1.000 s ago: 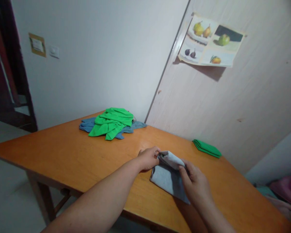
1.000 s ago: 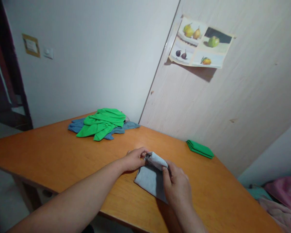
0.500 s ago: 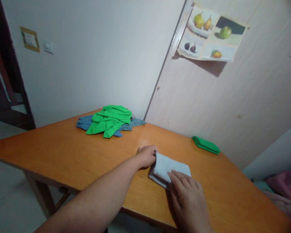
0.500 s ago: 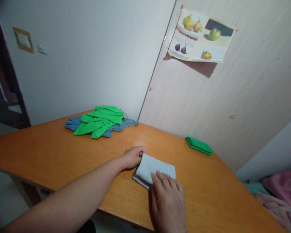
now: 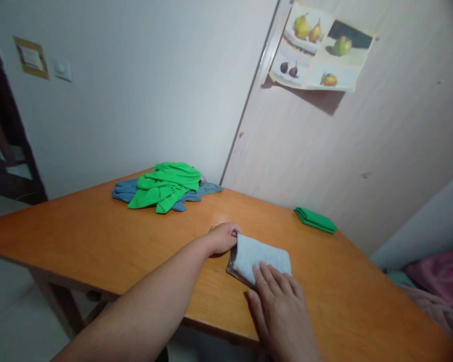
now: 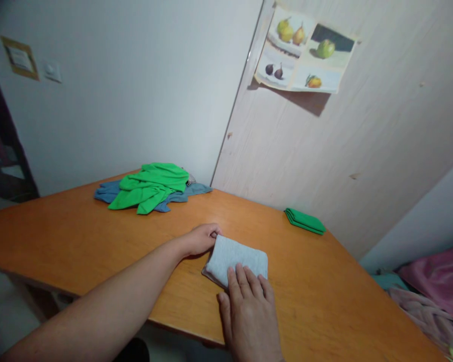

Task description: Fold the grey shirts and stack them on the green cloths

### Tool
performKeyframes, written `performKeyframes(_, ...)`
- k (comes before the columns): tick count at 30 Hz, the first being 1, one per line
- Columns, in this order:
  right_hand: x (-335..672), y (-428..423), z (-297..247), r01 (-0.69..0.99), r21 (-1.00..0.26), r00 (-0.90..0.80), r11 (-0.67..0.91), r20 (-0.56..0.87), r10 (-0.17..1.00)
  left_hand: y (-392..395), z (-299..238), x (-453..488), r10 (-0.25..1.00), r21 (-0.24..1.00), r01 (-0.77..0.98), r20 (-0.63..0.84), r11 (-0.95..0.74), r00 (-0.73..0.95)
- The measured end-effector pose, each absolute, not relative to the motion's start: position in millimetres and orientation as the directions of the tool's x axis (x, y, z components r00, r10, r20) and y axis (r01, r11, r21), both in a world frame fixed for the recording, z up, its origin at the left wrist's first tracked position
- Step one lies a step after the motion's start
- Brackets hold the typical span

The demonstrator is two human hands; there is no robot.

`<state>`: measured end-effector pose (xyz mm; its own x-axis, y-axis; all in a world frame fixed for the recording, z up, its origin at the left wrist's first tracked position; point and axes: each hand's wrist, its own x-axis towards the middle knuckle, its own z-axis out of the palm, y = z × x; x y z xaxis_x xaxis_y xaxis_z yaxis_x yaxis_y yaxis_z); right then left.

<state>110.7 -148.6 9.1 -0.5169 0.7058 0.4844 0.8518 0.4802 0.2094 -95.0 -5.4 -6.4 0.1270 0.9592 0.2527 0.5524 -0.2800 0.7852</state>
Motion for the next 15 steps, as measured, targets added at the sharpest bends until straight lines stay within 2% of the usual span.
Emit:
performKeyframes(4,110,-150,8,0.860,0.188,-0.504,0.475,0.464,0.728,-8,1,-97,0.941,0.773,0.552,0.330,-0.312,0.070)
performKeyframes(10,103,-151,10,0.887,0.046,-0.423,0.459,0.477,0.770,-32,35,-86,0.857,0.700,0.584,0.516,-0.411,-0.015)
performKeyframes(12,101,-150,11,0.885,0.014,-0.418,0.465,0.464,0.781,-45,47,-72,0.821,0.630,0.613,0.568,-0.476,0.054)
performKeyframes(15,100,-152,16,0.878,-0.034,-0.411,0.477,0.457,0.789,-63,59,-48,0.823,0.505,0.702,0.527,-0.503,0.211)
